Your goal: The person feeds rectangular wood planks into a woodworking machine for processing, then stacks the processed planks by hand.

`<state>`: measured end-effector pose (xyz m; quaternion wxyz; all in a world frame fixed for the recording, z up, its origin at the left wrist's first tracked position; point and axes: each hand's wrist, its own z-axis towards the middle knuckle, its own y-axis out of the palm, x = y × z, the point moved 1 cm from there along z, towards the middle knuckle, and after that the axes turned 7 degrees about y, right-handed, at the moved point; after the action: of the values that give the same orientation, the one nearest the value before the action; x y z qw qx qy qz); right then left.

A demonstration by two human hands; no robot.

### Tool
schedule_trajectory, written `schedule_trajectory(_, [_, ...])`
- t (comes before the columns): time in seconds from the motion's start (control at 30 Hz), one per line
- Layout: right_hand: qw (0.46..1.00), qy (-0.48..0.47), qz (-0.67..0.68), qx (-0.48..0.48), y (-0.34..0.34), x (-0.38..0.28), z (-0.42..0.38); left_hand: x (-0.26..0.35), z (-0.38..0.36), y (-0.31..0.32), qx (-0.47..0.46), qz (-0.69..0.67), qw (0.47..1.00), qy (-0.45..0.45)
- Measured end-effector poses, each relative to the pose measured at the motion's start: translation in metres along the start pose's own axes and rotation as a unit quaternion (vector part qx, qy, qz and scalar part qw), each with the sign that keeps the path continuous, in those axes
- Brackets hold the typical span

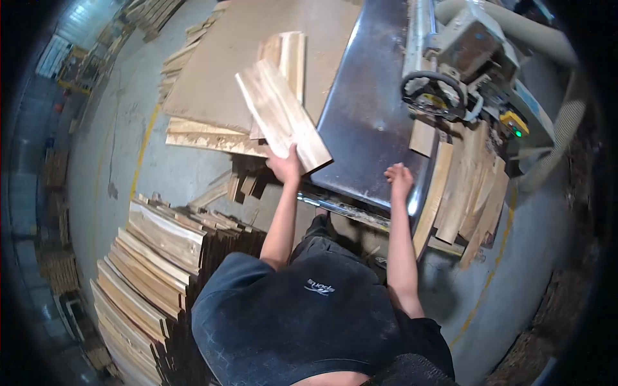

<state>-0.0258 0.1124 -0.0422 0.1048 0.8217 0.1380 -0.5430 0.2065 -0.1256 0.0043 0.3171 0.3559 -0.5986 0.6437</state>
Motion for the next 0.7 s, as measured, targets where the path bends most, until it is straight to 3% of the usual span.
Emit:
schedule_trajectory(0.03, [0.999, 0.012, 0.016, -0.027, -0.003, 0.01, -0.01, -0.043, 0.0, 0.011, -0.012, -0.15, 0.987, 0.058])
schedule_trajectory(0.07, [0.998, 0.03, 0.023, -0.041, -0.005, 0.015, -0.026, -0.052, -0.005, 0.006, -0.07, -0.114, 0.983, 0.13])
schedule_trajectory(0.13, [0.995, 0.03, 0.02, -0.091, -0.012, 0.022, -0.062, -0.051, -0.034, -0.008, -0.114, -0.227, 0.96, 0.12])
schedule_trajectory(0.2, [0.986, 0.076, 0.027, -0.146, -0.023, 0.038, -0.093, -0.054, -0.066, -0.027, -0.156, -0.22, 0.954, 0.129])
schedule_trajectory(0.23, [0.978, 0.149, -0.008, -0.142, -0.03, 0.047, -0.109, -0.056, -0.083, -0.034, -0.188, -0.215, 0.949, 0.13])
schedule_trajectory(0.27, [0.979, 0.115, -0.039, -0.164, -0.035, 0.057, -0.125, -0.06, -0.103, -0.04, -0.222, -0.229, 0.941, 0.11])
schedule_trajectory(0.33, [0.97, 0.159, -0.022, -0.181, -0.047, 0.071, -0.158, -0.052, -0.144, -0.056, -0.255, -0.234, 0.932, 0.109])
schedule_trajectory(0.4, [0.972, 0.124, -0.065, -0.188, -0.062, 0.066, -0.192, -0.072, -0.17, -0.055, -0.33, -0.164, 0.924, 0.108])
schedule_trajectory(0.43, [0.967, 0.135, -0.021, -0.214, -0.07, 0.072, -0.202, -0.08, -0.185, -0.052, -0.356, -0.175, 0.912, 0.102])
schedule_trajectory(0.47, [0.965, 0.138, -0.023, -0.22, -0.077, 0.077, -0.21, -0.087, -0.201, -0.046, -0.343, -0.207, 0.908, 0.126])
schedule_trajectory(0.53, [0.978, 0.121, 0.017, -0.172, -0.09, 0.081, -0.228, -0.07, -0.216, -0.052, -0.38, -0.105, 0.893, 0.216])
schedule_trajectory(0.57, [0.972, 0.167, 0.034, -0.165, -0.102, 0.082, -0.231, -0.06, -0.215, -0.056, -0.386, -0.102, 0.891, 0.215])
schedule_trajectory(0.63, [0.966, 0.187, 0.123, -0.128, -0.111, 0.082, -0.24, -0.033, -0.215, -0.052, -0.522, 0.05, 0.821, 0.226])
schedule_trajectory(0.7, [0.963, 0.201, 0.152, -0.096, -0.114, 0.086, -0.245, -0.008, -0.208, -0.042, -0.566, 0.115, 0.782, 0.234])
